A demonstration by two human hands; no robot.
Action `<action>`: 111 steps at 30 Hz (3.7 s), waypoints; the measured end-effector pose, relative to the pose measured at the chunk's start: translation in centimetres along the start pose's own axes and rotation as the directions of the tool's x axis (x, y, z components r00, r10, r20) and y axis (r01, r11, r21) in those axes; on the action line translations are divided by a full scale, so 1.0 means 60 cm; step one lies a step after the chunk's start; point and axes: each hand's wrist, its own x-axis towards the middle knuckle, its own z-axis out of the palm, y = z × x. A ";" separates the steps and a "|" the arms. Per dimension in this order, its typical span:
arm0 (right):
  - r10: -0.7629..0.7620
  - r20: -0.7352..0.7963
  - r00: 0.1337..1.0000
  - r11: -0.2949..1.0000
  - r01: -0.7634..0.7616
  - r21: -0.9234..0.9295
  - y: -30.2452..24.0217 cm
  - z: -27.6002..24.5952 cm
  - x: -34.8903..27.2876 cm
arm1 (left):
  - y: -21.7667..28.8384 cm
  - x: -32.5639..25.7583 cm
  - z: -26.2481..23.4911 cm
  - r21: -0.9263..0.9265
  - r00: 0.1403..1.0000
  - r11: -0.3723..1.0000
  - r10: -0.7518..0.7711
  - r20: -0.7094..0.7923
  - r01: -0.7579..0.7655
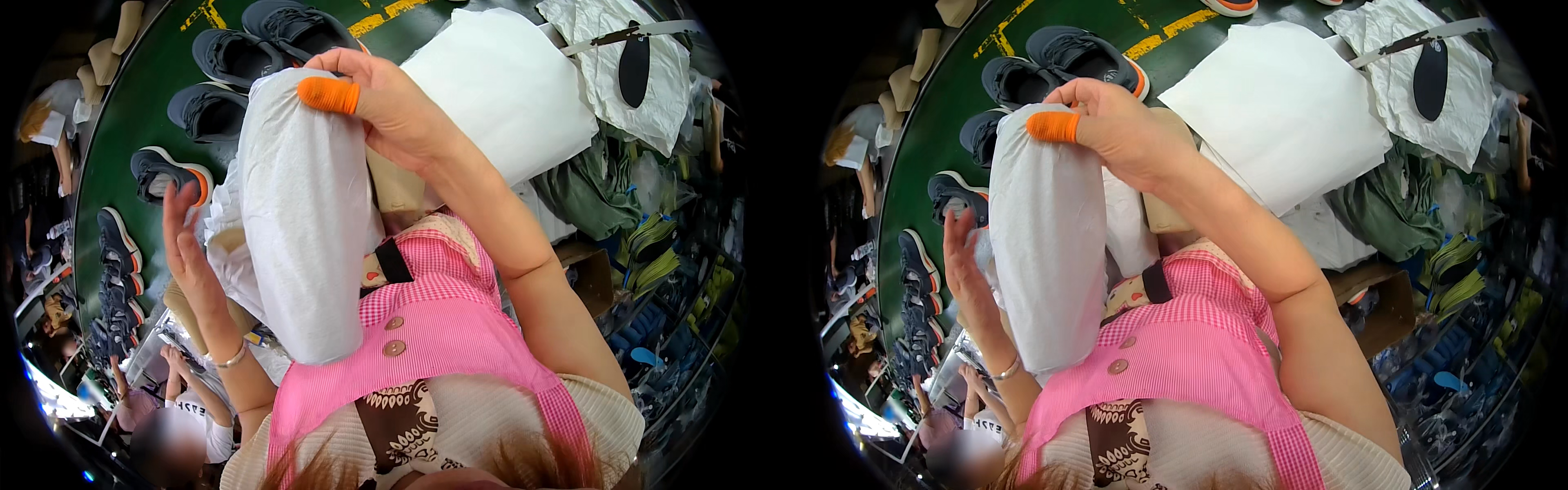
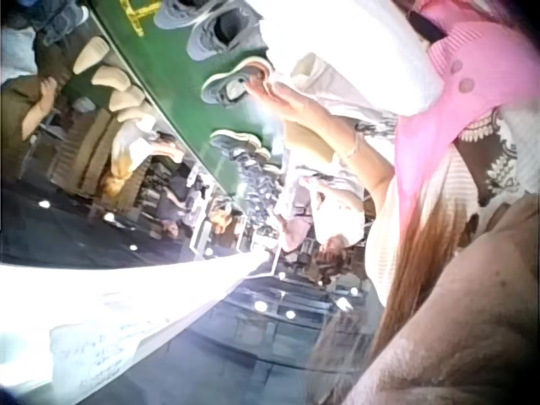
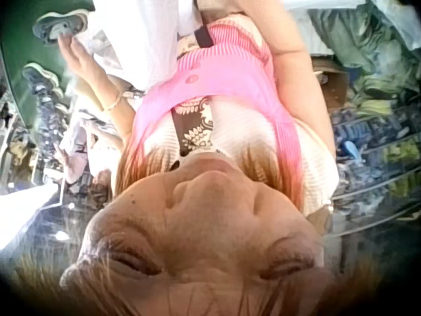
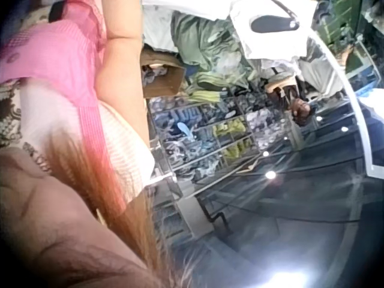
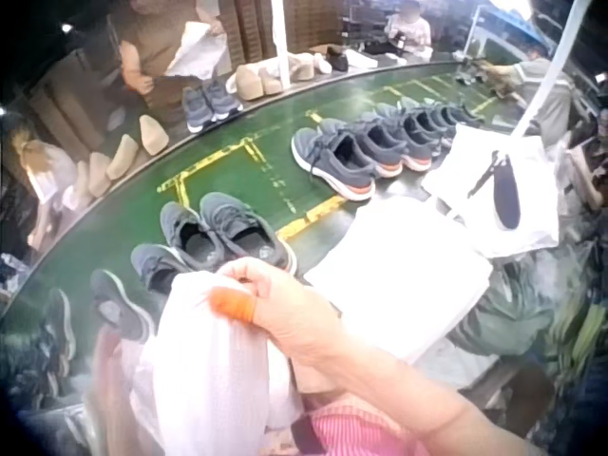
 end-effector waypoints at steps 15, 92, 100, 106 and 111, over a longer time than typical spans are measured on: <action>-0.687 -0.014 0.726 -0.186 -0.195 -0.963 0.147 -0.458 -0.067 | 0.031 0.040 0.137 -0.317 0.728 0.662 -0.553 0.405 0.679; -0.445 0.162 0.881 0.242 0.292 -0.925 0.018 0.037 -0.022 | 0.032 0.193 0.179 -0.915 0.993 0.401 -0.117 0.007 0.054; -0.789 0.521 0.324 -0.446 0.280 -0.850 0.007 0.008 0.090 | 0.069 0.211 0.218 -0.972 0.850 0.228 -0.522 -0.073 0.057; -0.813 0.274 0.513 -0.008 0.461 -0.887 0.045 0.050 0.055 | 0.101 0.218 0.215 -0.946 0.902 0.305 -0.370 -0.222 -0.108; -0.477 -0.137 0.868 0.810 0.373 -0.453 0.048 0.053 0.040 | 0.112 0.199 0.240 -0.868 0.952 0.424 -0.046 -0.304 -0.257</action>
